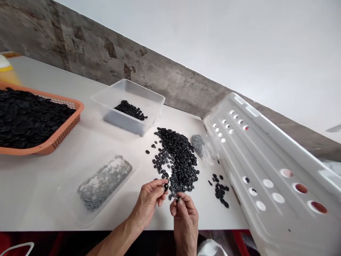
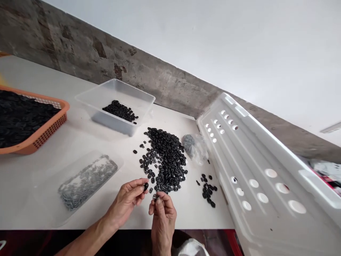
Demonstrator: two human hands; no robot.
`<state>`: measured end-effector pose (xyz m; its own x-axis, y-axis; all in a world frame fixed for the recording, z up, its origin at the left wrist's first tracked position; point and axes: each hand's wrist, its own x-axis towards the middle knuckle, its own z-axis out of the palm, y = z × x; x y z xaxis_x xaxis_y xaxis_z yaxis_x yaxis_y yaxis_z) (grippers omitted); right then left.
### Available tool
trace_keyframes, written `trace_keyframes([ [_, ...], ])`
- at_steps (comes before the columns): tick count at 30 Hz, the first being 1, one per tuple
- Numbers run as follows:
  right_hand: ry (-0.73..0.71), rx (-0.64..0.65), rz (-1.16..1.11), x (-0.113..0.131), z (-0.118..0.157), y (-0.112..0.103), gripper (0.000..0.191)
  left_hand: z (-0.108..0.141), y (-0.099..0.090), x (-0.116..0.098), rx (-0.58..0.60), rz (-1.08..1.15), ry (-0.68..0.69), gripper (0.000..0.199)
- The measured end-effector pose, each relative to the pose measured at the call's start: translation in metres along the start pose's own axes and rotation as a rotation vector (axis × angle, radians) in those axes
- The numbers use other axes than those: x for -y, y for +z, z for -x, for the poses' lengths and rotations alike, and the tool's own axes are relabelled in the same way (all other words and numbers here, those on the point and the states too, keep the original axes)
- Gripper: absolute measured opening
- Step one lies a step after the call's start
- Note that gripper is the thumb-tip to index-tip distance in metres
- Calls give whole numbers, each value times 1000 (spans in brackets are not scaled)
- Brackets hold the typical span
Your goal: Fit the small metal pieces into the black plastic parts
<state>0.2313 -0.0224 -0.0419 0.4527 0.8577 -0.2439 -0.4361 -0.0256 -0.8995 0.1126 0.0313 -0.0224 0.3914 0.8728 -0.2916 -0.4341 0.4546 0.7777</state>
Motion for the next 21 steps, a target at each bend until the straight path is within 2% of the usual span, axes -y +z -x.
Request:
trace_keyframes([
  [4,-55,84,49,6,13,19,52,28,-23,-17,-38,66,-32,59],
  [10,-103,391,163,0,30,46,32,61,-47,-33,-78,129,-5,50],
  [13,-115,494,208,3,37,58,28,71,-58,-36,-62,153,20,45],
  [18,-151,590,263,8,44,75,24,80,-71,-42,-60,176,15,42],
  [21,-147,602,282,8,48,81,24,83,-73,-49,-69,193,6,45],
])
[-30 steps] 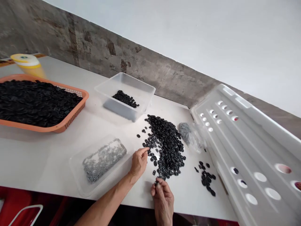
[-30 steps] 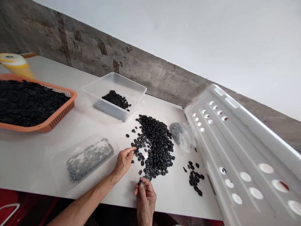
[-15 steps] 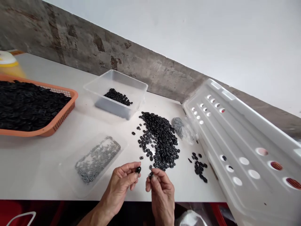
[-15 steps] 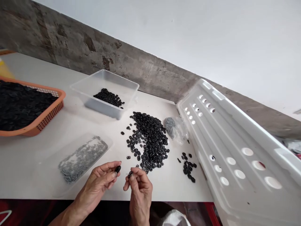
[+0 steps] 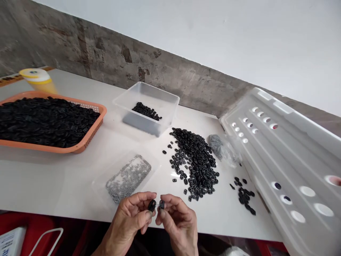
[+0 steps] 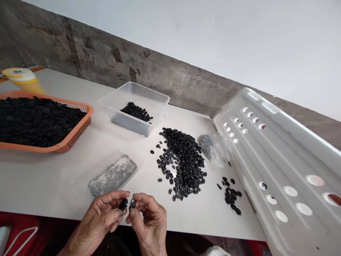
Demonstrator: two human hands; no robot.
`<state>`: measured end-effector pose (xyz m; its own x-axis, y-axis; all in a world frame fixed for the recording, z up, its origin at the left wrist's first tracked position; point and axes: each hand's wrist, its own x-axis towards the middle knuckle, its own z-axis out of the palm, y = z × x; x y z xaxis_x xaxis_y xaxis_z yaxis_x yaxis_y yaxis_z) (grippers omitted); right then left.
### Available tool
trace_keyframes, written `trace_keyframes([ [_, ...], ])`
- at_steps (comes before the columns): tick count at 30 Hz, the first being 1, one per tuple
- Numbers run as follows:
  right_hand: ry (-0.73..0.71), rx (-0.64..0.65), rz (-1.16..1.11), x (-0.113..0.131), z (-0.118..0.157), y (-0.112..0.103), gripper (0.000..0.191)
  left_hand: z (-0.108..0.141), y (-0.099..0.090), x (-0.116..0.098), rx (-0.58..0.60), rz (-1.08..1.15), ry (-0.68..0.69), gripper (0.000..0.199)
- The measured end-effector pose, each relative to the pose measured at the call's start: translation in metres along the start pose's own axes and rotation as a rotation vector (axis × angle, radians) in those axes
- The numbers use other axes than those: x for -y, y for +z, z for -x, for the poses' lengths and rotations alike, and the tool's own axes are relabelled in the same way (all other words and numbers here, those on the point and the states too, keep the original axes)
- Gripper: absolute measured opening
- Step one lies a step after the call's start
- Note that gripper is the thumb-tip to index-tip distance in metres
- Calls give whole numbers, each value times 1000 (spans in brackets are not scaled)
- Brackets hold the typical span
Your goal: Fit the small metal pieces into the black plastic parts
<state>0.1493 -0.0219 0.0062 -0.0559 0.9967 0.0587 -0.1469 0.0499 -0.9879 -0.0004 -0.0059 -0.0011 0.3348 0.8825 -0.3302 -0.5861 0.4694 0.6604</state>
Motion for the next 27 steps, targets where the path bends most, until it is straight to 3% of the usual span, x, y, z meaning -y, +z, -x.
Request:
trace_keyframes([
  [3,23,-34,6,0,1,9,25,1,-1,-6,-29,40,-12,46],
  [7,-10,-200,17,-1,2,21,25,2,-6,-9,-60,38,32,47],
  [14,-158,9,284,-10,-3,13,25,3,-16,-6,-113,-89,87,47],
  [18,-192,8,340,-12,-3,14,25,0,-16,-6,-127,-110,100,48],
  [22,-193,-89,303,-14,-2,19,22,-1,-16,-5,-117,-129,114,47],
  [27,-115,-22,285,-15,-2,16,24,0,-19,-2,-83,-175,136,44],
])
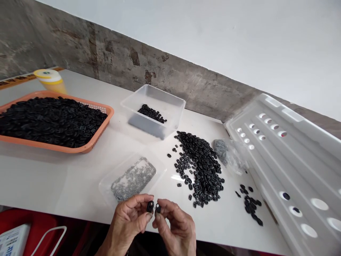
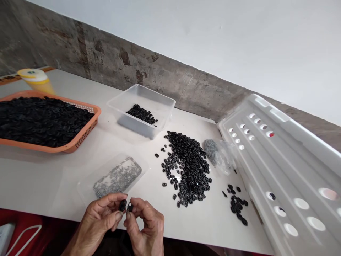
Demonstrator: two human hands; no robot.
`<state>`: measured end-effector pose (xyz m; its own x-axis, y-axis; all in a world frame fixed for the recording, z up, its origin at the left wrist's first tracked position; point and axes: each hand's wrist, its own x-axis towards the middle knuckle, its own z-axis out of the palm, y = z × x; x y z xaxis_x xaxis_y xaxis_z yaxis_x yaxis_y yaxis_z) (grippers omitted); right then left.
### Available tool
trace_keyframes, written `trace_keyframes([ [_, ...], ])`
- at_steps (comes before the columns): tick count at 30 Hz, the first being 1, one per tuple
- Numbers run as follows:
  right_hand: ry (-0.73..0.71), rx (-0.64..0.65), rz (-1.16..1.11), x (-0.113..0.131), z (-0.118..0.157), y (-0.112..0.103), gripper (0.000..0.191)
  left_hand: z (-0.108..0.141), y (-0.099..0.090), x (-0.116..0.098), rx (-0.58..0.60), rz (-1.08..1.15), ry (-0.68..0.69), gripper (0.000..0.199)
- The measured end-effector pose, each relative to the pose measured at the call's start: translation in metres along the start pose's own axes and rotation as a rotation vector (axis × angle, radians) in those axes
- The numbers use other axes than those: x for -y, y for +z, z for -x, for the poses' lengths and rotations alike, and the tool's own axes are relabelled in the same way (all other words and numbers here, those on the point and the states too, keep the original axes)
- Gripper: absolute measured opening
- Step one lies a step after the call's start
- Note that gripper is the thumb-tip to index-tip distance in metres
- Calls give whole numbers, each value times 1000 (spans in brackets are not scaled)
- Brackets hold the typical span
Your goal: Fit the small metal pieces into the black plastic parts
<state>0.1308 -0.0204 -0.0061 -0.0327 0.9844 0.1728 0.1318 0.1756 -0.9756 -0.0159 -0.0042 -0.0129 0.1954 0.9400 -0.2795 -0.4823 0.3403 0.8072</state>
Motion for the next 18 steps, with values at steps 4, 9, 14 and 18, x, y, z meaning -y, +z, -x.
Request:
trace_keyframes([
  [4,26,61,56,-1,0,-5,27,2,1,-1,11,-66,30,39],
  [9,-30,51,166,0,-1,-7,25,3,5,-7,10,-136,98,33],
  [14,-117,49,181,2,-1,-8,22,6,-3,0,72,-281,202,30],
  [18,-166,41,163,3,-3,-7,24,7,-7,3,90,-336,319,28],
])
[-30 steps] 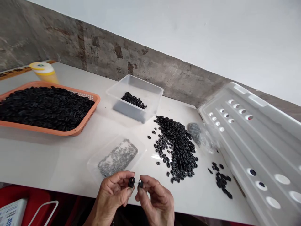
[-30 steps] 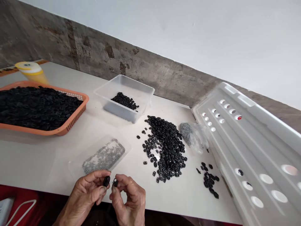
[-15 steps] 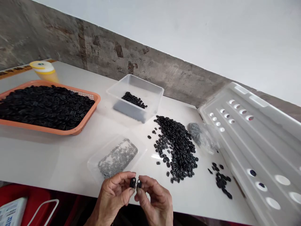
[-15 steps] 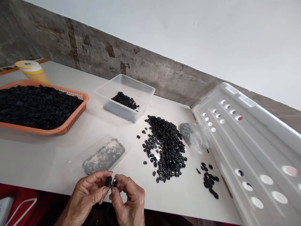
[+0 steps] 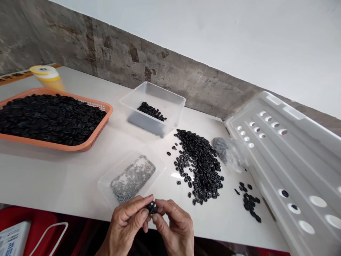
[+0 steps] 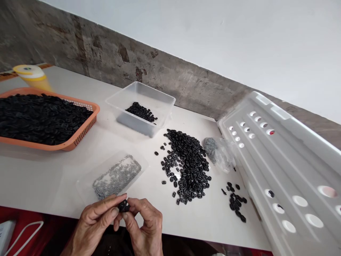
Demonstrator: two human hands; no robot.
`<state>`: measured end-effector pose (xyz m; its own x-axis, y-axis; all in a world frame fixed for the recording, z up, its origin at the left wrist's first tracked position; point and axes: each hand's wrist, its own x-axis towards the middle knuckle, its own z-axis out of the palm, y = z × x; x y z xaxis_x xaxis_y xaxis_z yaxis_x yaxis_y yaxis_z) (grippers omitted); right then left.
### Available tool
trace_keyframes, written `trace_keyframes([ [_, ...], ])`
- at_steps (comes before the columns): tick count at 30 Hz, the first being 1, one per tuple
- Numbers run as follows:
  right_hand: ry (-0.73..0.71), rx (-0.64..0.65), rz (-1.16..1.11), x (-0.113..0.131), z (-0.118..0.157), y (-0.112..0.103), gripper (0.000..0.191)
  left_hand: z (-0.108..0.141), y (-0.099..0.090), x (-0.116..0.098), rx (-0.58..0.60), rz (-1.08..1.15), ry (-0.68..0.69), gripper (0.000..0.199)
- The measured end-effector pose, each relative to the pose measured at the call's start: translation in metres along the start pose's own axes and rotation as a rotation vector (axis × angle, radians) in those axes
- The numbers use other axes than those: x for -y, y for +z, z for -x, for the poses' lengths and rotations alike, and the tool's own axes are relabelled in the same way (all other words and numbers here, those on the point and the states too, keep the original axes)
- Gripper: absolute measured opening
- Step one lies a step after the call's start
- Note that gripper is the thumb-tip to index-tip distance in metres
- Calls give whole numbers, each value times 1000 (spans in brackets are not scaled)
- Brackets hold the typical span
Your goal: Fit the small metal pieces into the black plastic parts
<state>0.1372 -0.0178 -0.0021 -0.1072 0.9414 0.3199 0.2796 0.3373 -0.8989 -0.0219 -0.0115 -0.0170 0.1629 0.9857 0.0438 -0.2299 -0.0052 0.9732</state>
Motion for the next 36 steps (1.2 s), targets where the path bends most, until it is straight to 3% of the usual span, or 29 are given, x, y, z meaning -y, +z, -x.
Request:
trace_keyframes([
  [6,-8,13,54,-1,-1,6,22,-5,3,-4,-42,18,9,26],
  [11,-46,45,49,-4,2,7,34,-4,-1,-3,-34,59,-36,26],
  [17,-81,46,-33,-3,2,6,30,-5,-4,-12,7,111,-231,43],
  [22,-2,73,-76,-4,2,6,23,-6,-7,-13,31,182,-309,42],
  [27,-6,115,-143,-10,5,5,45,-6,-11,-12,13,194,-298,39],
  [32,72,111,-260,-5,4,6,41,-9,-9,-13,13,204,-279,31],
  [36,201,106,-414,2,4,9,34,-9,-6,-13,-25,175,-174,17],
])
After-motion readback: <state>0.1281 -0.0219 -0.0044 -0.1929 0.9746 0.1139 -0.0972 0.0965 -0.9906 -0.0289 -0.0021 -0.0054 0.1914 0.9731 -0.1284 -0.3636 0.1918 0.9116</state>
